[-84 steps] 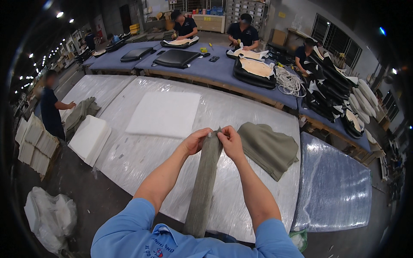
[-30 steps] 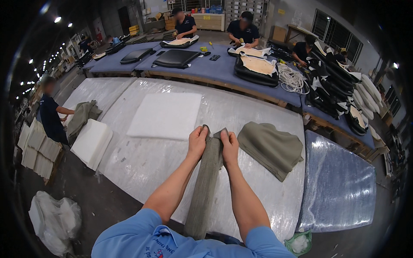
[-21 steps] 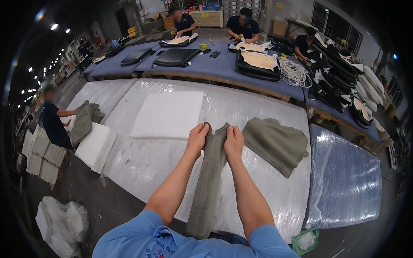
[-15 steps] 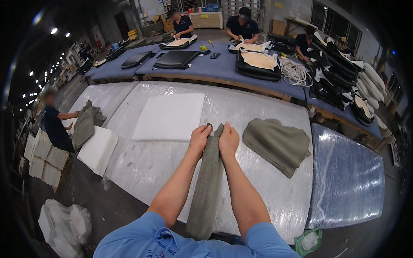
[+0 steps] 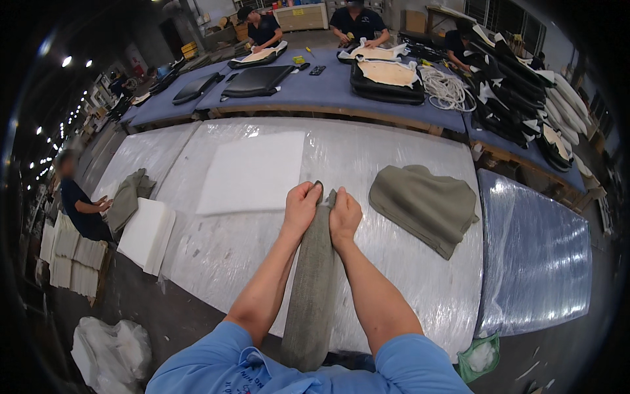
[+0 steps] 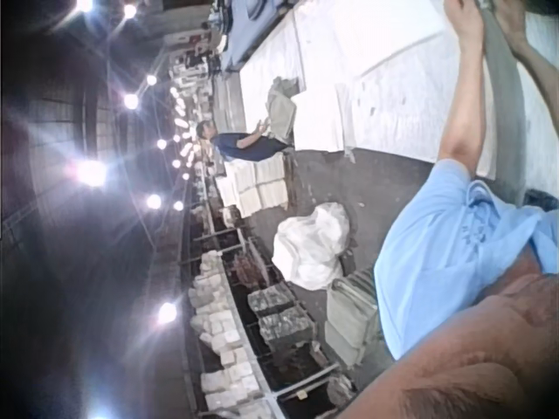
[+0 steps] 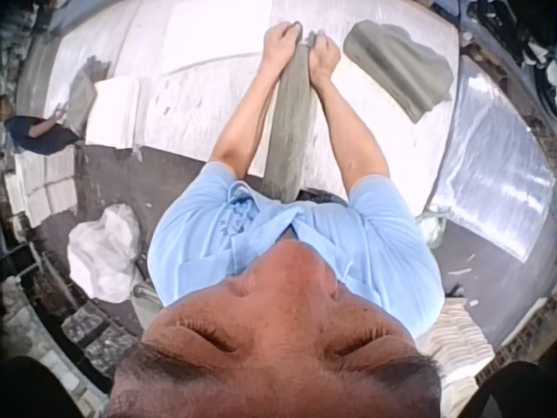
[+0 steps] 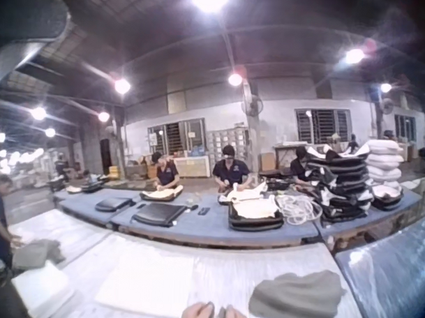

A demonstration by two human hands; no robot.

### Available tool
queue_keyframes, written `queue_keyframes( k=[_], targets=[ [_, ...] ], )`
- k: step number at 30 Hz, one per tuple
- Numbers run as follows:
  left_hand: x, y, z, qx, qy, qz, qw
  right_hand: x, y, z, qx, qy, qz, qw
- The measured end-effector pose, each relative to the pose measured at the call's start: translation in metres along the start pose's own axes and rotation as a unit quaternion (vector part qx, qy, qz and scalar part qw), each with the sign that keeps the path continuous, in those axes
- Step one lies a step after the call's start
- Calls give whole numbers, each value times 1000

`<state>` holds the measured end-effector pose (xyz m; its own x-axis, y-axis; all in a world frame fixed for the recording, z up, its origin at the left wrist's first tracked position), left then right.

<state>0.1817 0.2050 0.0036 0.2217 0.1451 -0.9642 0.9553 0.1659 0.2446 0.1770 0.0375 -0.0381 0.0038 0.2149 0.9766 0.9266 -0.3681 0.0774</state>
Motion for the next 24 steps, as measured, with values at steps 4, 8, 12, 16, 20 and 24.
queue_keyframes(
  k=[4, 8, 12, 16, 20, 24],
  targets=[
    [-18, 1, 22, 20, 77, 17, 997, -11, 11, -12, -19, -21, 0, 1000],
    [-2, 3, 26, 55, -50, -41, 996, -17, 14, -11, -12, -21, 11, 1000],
    [25, -16, 22, 134, -257, -151, 945, -8, 11, -12, -9, -47, -4, 999],
    [35, -44, 28, 172, -252, -226, 925, -4, 11, -18, -18, -62, -17, 998],
    [10, -53, 33, 217, -237, -209, 924, -4, 13, -19, -8, -85, -32, 996],
    [-1, -62, 35, 189, -184, -235, 936, -3, 9, -9, 24, -55, -35, 998]
  ],
)
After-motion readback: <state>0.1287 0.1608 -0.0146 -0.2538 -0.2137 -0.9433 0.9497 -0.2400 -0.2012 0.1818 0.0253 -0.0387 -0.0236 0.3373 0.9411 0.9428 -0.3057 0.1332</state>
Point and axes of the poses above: each hand's wrist, its own y-axis towards the middle knuckle, its own z-axis out of the palm, x = y × z, the point moved 10 cm from there along y, towards the middle knuckle, and after that the axes turned 5 degrees about -y, right-handed, at the moved point
